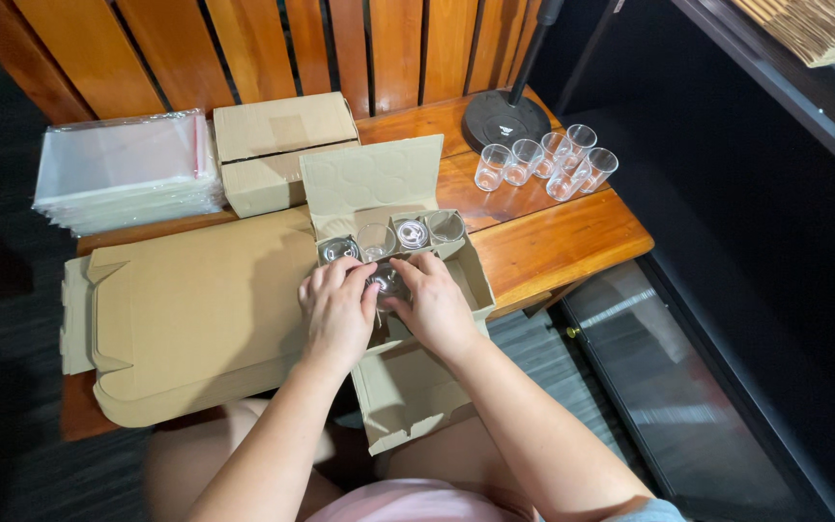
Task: The person opens a cardboard box containing small glasses and removes them one by one. They place each glass on the wooden bench beside the box, arranging them in a row.
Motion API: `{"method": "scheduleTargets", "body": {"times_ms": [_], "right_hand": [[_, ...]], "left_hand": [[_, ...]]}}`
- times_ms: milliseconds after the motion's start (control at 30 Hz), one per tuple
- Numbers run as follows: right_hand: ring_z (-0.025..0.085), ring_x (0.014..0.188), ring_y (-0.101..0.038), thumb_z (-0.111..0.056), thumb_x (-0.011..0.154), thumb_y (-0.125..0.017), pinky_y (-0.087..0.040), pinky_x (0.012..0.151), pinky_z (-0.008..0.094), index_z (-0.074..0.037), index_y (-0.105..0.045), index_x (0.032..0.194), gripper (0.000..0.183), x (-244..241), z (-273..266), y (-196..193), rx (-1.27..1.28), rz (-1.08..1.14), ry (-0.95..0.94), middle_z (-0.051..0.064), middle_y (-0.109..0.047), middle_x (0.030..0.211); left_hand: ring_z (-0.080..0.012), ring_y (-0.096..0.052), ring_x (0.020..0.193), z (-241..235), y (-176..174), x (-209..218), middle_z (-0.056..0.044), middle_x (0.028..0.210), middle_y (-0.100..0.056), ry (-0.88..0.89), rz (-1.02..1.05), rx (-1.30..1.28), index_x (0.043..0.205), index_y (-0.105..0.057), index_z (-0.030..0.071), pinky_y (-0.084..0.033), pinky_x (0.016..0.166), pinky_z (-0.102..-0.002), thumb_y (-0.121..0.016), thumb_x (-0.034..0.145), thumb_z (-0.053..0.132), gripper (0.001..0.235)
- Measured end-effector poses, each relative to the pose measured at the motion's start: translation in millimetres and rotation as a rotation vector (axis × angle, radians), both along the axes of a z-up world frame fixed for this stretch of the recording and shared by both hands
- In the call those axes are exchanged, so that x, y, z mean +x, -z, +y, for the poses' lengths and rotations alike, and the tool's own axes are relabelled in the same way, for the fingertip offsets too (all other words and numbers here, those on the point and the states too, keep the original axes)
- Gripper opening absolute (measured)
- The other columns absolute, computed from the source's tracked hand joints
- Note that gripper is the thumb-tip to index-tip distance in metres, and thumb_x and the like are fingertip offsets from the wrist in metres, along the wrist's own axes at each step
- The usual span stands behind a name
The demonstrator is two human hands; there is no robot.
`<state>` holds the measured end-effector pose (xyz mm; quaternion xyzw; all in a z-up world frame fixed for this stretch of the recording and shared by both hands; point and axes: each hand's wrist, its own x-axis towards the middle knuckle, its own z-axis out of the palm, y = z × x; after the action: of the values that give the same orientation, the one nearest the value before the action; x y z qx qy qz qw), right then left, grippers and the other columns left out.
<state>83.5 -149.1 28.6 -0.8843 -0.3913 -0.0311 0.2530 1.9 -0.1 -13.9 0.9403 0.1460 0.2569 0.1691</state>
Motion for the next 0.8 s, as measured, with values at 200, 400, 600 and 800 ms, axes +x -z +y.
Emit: {"method": "scheduleTargets", "body": {"times_ms": [200,400,600,800], "right_hand": [[0.03,0.115,-0.064,-0.023,0.081,-0.083,-0.062,0.09,0.043,-0.01,-0.064,0.134,0.058,-0.8,0.3,-0.1,-0.005,0.017,0.003,0.007,-0.059,0.116],[0.03,0.115,-0.064,-0.023,0.081,-0.083,-0.062,0.09,0.044,-0.009,-0.063,0.135,0.059,-3.7,-0.5,-4.6,-0.014,0.026,0.002,0.008,-0.059,0.116],[0.028,0.114,-0.064,-0.026,0.082,-0.082,-0.062,0.09,0.043,-0.012,-0.062,0.135,0.058,-0.8,0.1,1.7,-0.035,0.025,0.014,0.005,-0.057,0.116],[0.029,0.113,-0.064,-0.024,0.082,-0.083,-0.062,0.089,0.043,-0.012,-0.062,0.136,0.059,-1.6,0.7,0.1,-0.037,0.004,0.015,0.006,-0.057,0.116]], "left_hand": [[-0.019,-0.053,0.12,1.3,2.2,0.1,0.007,0.12,-0.057,0.008,-0.009,0.003,0.122,-0.07,0.028,-0.037,0.107,-0.045,-0.062,0.099,0.039,0.027],[-0.0194,-0.054,0.118,1.1,1.9,-0.1,0.007,0.12,-0.057,0.003,-0.02,0.004,0.122,-0.07,0.028,-0.038,0.105,-0.045,-0.063,0.098,0.039,0.027],[-0.02,-0.054,0.115,1.9,2.5,0.0,0.008,0.12,-0.057,0.002,-0.006,-0.003,0.121,-0.07,0.029,-0.039,0.104,-0.045,-0.063,0.098,0.039,0.027],[-0.0202,-0.055,0.114,2.3,3.6,1.2,0.008,0.12,-0.057,-0.006,0.002,-0.001,0.122,-0.07,0.029,-0.04,0.104,-0.046,-0.062,0.098,0.041,0.028]]}}
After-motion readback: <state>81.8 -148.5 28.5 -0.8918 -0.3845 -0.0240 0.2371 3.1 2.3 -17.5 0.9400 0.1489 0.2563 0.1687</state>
